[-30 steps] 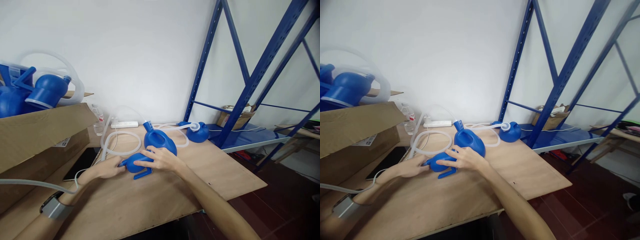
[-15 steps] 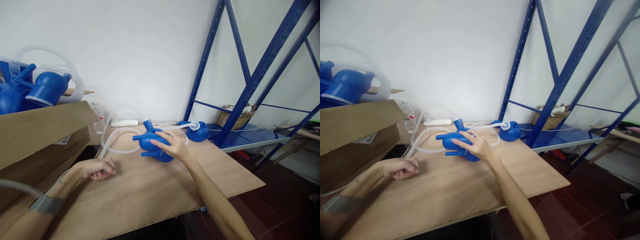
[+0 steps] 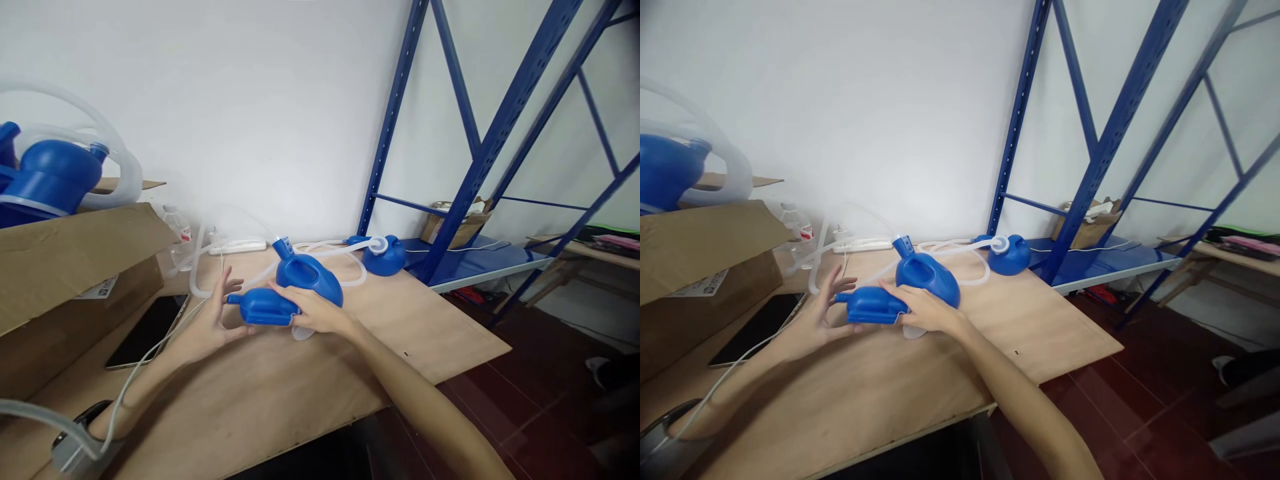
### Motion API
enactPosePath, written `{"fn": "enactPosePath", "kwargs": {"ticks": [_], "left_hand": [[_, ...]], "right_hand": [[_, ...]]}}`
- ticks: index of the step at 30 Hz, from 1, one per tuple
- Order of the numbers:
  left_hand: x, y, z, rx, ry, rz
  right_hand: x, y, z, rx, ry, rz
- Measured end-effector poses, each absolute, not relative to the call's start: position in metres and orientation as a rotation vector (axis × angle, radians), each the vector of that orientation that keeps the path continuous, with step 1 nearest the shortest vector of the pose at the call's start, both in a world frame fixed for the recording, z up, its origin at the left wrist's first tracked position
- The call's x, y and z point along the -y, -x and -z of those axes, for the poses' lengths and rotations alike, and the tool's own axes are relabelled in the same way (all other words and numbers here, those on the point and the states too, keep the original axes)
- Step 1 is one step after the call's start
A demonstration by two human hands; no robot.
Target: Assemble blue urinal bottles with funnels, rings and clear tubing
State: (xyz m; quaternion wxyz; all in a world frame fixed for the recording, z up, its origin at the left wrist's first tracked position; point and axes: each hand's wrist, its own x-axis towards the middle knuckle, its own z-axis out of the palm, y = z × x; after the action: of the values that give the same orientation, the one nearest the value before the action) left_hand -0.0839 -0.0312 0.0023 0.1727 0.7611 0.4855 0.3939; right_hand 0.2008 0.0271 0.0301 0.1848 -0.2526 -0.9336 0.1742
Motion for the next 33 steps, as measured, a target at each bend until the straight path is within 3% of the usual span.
{"fn": "enactPosePath", "kwargs": {"ticks": [5, 11, 19, 22, 28, 33], "left_hand": [[0.04, 0.067, -0.018, -1.261, -2.378, -0.94], [0.049, 0.05, -0.028, -1.335, -2.411, -0.977], [0.031, 0.082, -0.017, -1.764, -2.055, -1.01], [0.022, 0.087, -0.001, -1.762, -2.046, -1.058], [0.02, 0.093, 0.009, -1.686, -2.741, -1.142], [0.022, 0.095, 0.012, -1.441, -3.27, -0.755]], "right_hand": [[-0.014, -0.189, -0.028, 2.746, 0.635, -0.329], [-0.007, -0.183, -0.02, 2.678, 0.754, -0.087], [-0.024, -0.197, -0.025, 2.34, 0.862, -0.569], [-0.019, -0.191, -0.023, 2.395, 0.884, -0.535], [-0.01, -0.174, -0.011, 2.409, 1.112, -0.106], [-0.013, -0.167, -0.003, 2.58, 1.262, 0.121]]}}
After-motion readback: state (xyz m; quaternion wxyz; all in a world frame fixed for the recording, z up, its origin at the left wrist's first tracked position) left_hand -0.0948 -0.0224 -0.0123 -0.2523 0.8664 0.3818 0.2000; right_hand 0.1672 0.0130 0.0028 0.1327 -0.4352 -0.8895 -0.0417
